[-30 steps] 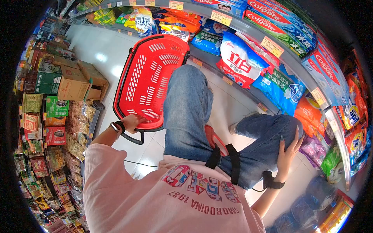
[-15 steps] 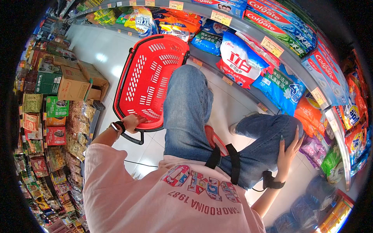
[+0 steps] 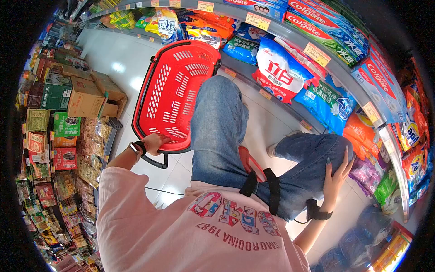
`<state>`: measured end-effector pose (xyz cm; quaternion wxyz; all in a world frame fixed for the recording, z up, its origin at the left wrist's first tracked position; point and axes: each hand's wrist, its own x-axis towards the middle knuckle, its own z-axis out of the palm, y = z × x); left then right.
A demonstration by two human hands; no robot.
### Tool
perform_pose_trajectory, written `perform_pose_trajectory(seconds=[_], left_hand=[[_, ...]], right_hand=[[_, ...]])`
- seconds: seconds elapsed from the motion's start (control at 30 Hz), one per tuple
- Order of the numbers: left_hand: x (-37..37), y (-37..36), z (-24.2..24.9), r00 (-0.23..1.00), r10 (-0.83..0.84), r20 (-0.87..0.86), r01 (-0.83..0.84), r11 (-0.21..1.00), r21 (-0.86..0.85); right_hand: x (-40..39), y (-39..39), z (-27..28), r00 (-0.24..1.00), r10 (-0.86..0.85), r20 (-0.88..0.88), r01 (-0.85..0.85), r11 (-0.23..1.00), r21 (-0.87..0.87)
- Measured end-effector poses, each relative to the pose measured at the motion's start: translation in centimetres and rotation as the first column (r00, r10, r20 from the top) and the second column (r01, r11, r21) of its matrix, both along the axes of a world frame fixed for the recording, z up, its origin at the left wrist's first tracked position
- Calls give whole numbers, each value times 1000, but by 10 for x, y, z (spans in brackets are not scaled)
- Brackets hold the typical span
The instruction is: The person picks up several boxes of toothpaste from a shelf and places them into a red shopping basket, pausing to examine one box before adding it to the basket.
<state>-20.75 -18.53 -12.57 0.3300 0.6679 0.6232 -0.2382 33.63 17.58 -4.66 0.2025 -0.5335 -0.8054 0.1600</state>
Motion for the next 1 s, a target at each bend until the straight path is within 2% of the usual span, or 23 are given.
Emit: perform_pose_trajectory(seconds=[1.0], left_hand=[[3,2,1,998,-12,-54,11,1000,-27]], right_hand=[[-1,-1,1,1000,-4,-1,4,1000,-4]])
